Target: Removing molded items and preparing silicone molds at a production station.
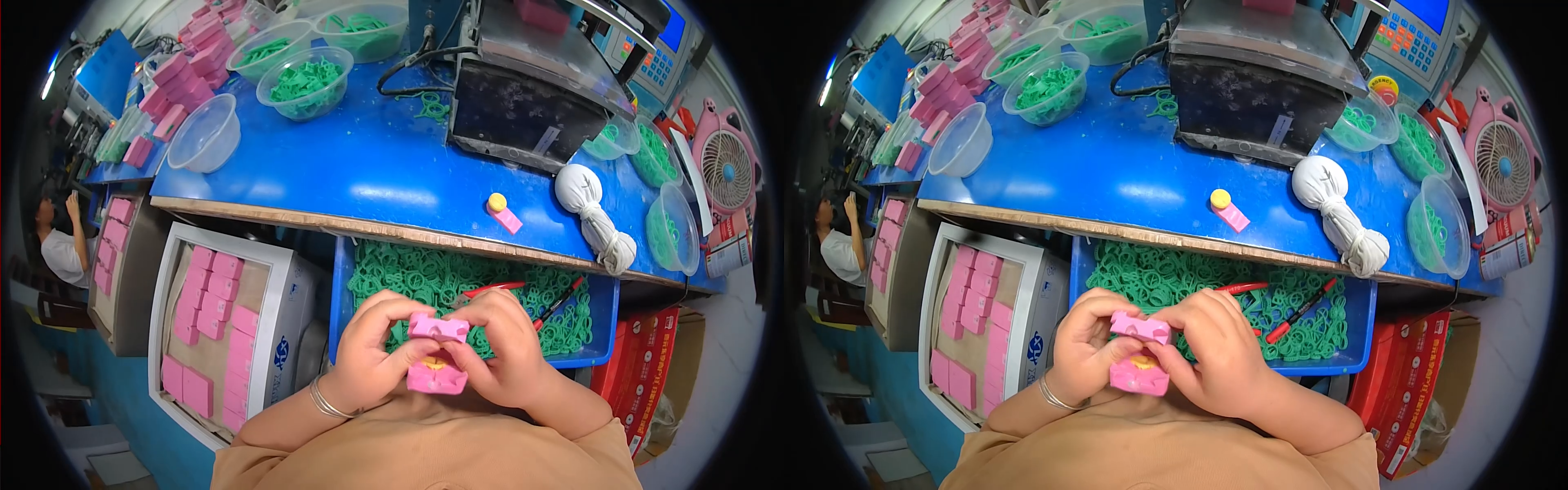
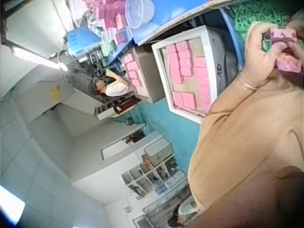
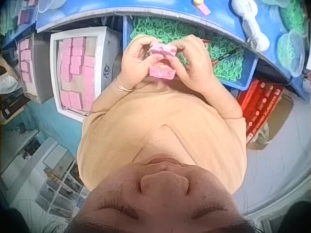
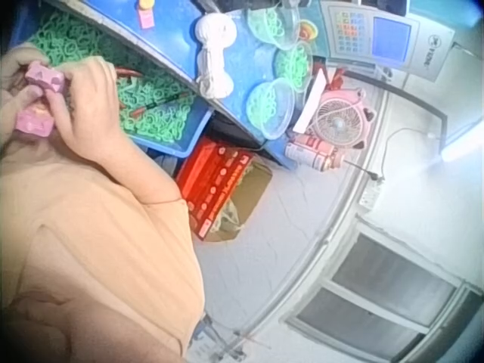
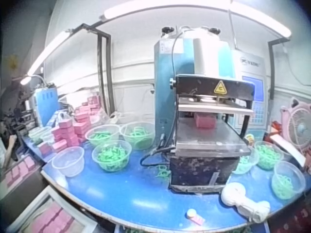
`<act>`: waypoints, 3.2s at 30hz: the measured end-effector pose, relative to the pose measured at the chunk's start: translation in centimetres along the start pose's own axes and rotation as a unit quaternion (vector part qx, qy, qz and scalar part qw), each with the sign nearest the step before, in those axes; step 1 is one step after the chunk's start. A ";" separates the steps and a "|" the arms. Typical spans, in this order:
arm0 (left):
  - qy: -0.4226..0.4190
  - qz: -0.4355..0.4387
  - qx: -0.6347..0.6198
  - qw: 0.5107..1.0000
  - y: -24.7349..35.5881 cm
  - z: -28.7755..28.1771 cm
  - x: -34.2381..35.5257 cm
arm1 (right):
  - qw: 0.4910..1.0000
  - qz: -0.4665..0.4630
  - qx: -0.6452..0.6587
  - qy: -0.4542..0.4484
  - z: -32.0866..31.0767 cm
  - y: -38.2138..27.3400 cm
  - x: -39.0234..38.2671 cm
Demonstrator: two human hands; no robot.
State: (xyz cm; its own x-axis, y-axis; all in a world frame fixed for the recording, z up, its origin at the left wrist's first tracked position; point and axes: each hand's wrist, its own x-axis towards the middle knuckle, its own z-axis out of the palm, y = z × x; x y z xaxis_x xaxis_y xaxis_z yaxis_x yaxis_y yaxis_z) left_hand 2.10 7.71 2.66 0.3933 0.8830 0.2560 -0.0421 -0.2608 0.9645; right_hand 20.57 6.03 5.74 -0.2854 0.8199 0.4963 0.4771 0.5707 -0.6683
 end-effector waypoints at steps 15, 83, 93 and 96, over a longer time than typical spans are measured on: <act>-0.014 -0.160 -0.004 0.987 0.6 0.4 -0.3 | 0.986 0.021 -0.030 0.164 0.4 0.5 -0.5; 0.054 0.124 0.182 0.974 -0.7 0.5 0.0 | 0.953 0.032 -0.278 0.115 -2.9 4.2 4.0; 0.028 0.199 0.311 0.929 0.3 0.1 -0.4 | 0.993 -0.103 -0.046 -0.041 -2.4 -0.2 1.2; 0.028 0.169 0.305 0.937 0.6 0.6 -0.4 | 0.986 -0.112 -0.070 -0.103 -2.5 0.0 0.8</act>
State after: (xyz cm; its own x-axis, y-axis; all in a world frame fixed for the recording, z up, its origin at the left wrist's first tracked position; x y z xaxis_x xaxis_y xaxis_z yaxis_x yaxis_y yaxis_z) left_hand 2.45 6.96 3.06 0.4026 0.7243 0.5598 0.3836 -0.6887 0.6152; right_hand 22.46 6.59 7.49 -0.5517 0.6746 0.4904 0.4889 0.7380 -0.4652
